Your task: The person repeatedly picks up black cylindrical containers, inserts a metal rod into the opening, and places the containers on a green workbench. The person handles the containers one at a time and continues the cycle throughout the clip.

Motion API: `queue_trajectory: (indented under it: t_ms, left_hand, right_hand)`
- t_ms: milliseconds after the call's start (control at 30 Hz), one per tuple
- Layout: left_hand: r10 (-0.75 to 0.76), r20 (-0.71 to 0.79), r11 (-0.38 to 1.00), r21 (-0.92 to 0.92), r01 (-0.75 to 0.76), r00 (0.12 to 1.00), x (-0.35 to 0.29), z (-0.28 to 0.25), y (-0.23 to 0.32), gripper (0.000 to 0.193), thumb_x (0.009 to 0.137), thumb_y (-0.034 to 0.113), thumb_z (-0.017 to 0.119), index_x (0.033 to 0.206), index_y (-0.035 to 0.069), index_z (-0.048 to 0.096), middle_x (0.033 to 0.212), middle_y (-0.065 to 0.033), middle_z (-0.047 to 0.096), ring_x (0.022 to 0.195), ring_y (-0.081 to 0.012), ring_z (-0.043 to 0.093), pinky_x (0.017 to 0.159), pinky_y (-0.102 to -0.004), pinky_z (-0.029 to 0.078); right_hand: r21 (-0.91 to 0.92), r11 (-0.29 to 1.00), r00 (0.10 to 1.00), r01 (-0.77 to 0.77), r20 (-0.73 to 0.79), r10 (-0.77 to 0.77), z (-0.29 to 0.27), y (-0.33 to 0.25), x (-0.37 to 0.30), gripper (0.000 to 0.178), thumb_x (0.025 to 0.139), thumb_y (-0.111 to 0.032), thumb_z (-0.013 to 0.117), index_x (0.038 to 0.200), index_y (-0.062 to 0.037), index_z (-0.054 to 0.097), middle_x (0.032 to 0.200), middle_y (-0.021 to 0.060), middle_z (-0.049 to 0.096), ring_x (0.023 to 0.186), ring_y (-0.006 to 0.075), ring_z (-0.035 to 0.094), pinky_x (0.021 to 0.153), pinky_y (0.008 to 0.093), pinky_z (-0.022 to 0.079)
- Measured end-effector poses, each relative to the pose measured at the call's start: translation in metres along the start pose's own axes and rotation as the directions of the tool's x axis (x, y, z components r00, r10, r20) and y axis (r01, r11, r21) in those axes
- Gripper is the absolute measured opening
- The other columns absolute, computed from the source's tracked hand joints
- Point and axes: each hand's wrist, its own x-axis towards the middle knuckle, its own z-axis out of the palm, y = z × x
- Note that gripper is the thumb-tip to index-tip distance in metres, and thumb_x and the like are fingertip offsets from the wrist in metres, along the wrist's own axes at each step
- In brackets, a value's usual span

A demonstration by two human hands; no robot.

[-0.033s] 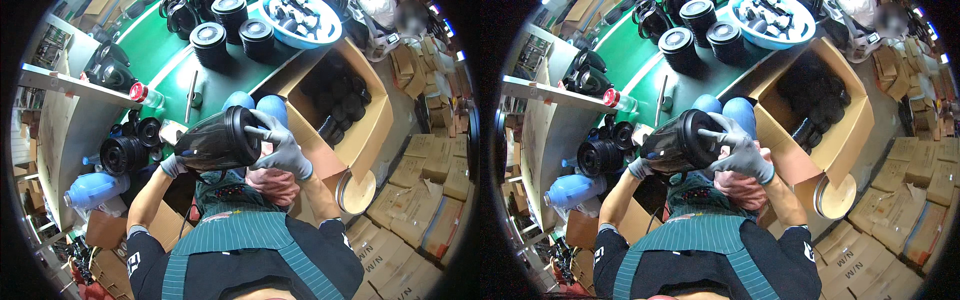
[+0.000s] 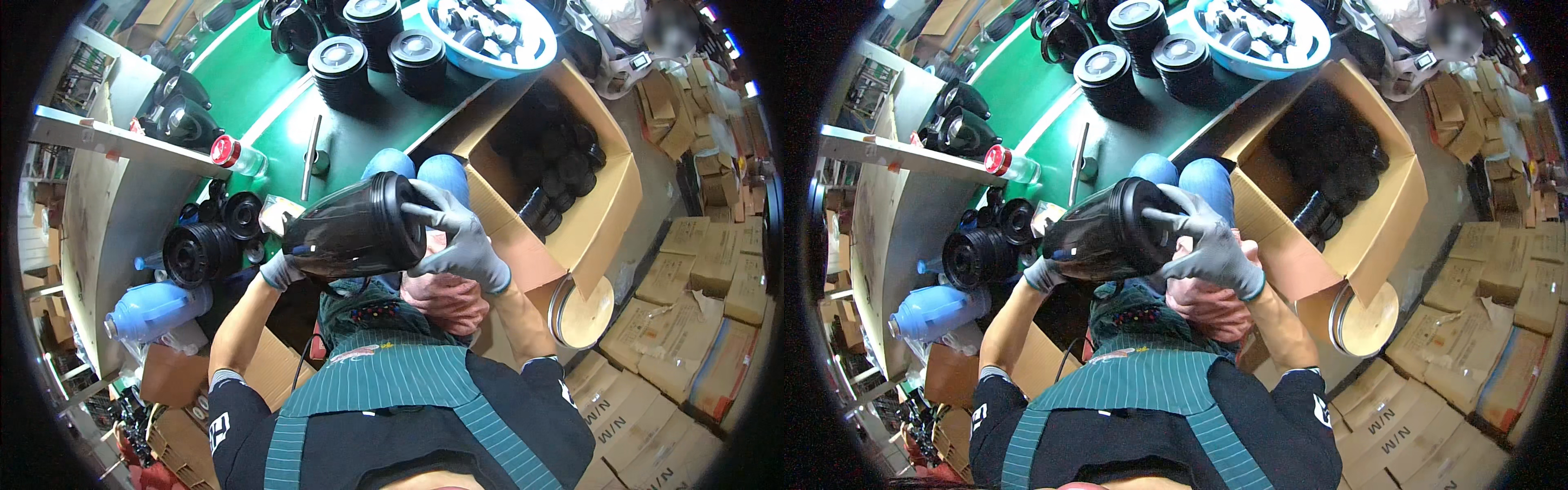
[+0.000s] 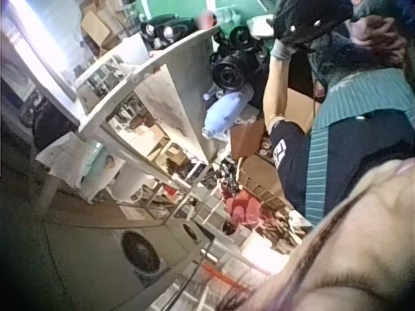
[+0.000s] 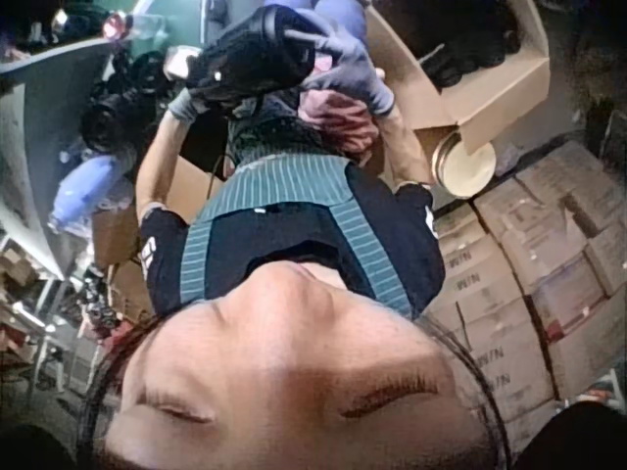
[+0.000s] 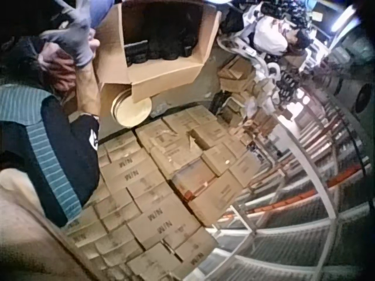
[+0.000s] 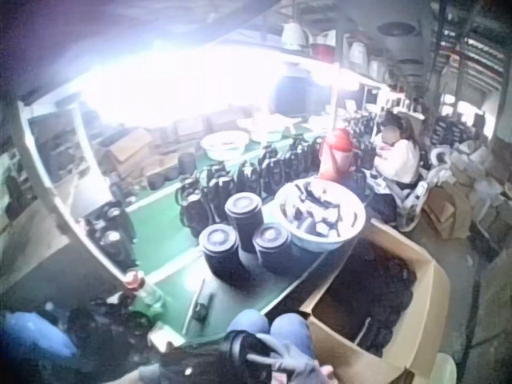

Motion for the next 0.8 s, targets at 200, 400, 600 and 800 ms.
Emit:
queue_trajectory:
  t_ms: [200,400,600,800]
  left_hand:
    - [0.266,-0.23,0.848,0.517,-0.114,0.936,-0.017,-0.023,-0.009,0.031,0.09,0.01,0.075,0.119,-0.001,0.075,0.111,-0.0106,0.077,0.104,-0.0199,0.073,0.095,-0.0336,0.056]
    - [0.695,-0.356,0.486,0.873,-0.043,0.625,0.007,0.036,0.05,0.034,0.082,0.027,0.075,0.105,0.004,0.081,0.089,-0.0124,0.076,0.081,-0.03,0.069,0.08,-0.0408,0.053]
    - [0.802,-0.278,0.386,0.917,-0.103,0.529,0.023,0.049,0.052,0.037,0.082,0.032,0.073,0.108,0.006,0.081,0.094,-0.0118,0.079,0.082,-0.0283,0.071,0.081,-0.0392,0.052]
    - [0.27,-0.214,0.939,0.275,-0.208,0.939,0.013,-0.018,-0.037,0.051,0.1,0.023,0.071,0.147,0.006,0.06,0.145,-0.0136,0.065,0.129,-0.0262,0.063,0.113,-0.0432,0.05]
  right_hand:
    - [0.296,0.951,0.996,-0.087,0.014,0.087,-0.002,0.004,-0.009,0.096,0.067,-0.011,0.098,0.153,0.0004,0.058,0.168,0.018,0.044,0.154,0.0326,0.045,0.129,0.0463,0.034]
    - [0.568,0.715,0.841,-0.408,-0.072,0.537,0.012,-0.004,-0.014,0.065,0.11,-0.024,0.052,0.168,-0.0002,0.031,0.165,0.0158,0.044,0.155,0.0253,0.041,0.129,0.0384,0.032]
    - [0.591,0.753,0.836,-0.288,-0.229,0.499,0.032,-0.028,0.0,0.071,0.117,-0.045,0.041,0.166,0.0052,0.033,0.171,0.0208,0.037,0.161,0.0303,0.031,0.132,0.0406,0.019]
    - [0.197,0.972,0.945,0.125,-0.323,-0.056,0.04,-0.011,-0.017,0.091,0.099,-0.058,0.066,0.163,0.003,0.043,0.169,0.03,0.034,0.154,0.0457,0.038,0.127,0.0505,0.025]
